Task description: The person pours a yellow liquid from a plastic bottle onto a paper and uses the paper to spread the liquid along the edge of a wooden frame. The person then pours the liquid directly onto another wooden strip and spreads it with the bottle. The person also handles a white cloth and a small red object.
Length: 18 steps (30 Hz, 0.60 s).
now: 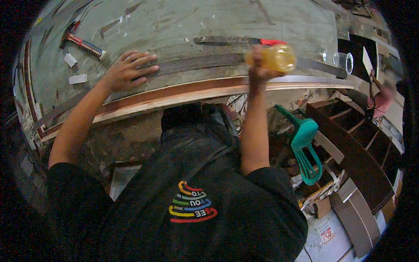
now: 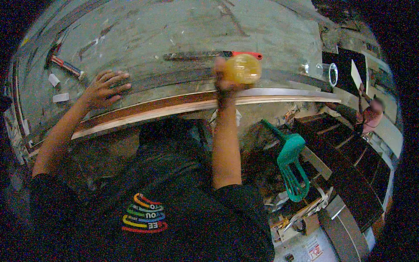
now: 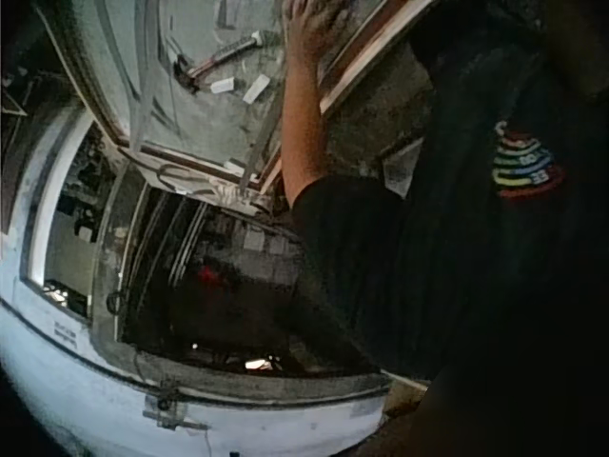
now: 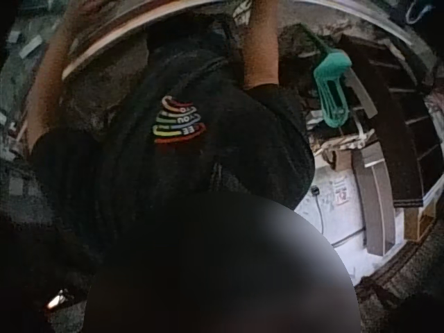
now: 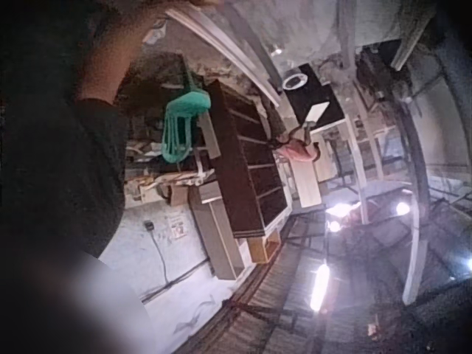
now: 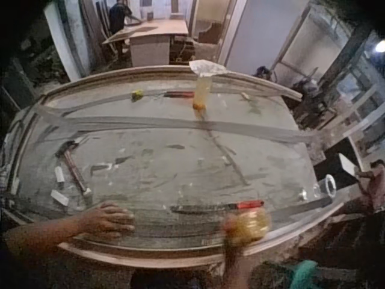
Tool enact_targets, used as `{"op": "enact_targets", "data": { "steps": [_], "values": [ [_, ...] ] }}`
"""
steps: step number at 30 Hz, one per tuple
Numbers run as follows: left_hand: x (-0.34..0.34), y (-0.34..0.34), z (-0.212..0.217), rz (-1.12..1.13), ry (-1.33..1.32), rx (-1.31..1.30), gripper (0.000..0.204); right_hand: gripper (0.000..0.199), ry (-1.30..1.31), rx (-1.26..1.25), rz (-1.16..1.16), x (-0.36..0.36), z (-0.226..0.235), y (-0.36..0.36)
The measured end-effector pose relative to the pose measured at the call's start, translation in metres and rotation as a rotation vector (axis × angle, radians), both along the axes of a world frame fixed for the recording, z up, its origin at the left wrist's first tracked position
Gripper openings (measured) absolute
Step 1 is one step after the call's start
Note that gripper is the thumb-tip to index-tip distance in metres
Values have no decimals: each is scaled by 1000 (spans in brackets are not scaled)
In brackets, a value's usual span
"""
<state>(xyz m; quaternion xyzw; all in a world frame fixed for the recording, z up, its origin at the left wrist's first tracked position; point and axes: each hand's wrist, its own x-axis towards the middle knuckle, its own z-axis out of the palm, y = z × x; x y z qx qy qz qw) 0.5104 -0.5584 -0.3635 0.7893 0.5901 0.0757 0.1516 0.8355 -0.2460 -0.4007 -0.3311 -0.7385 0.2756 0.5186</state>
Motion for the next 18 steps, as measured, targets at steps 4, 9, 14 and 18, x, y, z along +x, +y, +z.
{"op": "enact_targets", "data": {
  "steps": [4,9,14,18],
  "values": [
    [-2,2,-1,-7,32,-7,56,93,323,-205,-59,4,3,10],
    [-1,5,-1,-11,21,-7,56,59,146,214,158,-52,-17,-78],
    [0,4,0,-1,4,-5,55,49,0,84,196,-36,-14,-45],
    [1,3,1,10,28,-3,54,57,752,-779,-116,15,53,21]
  ]
}}
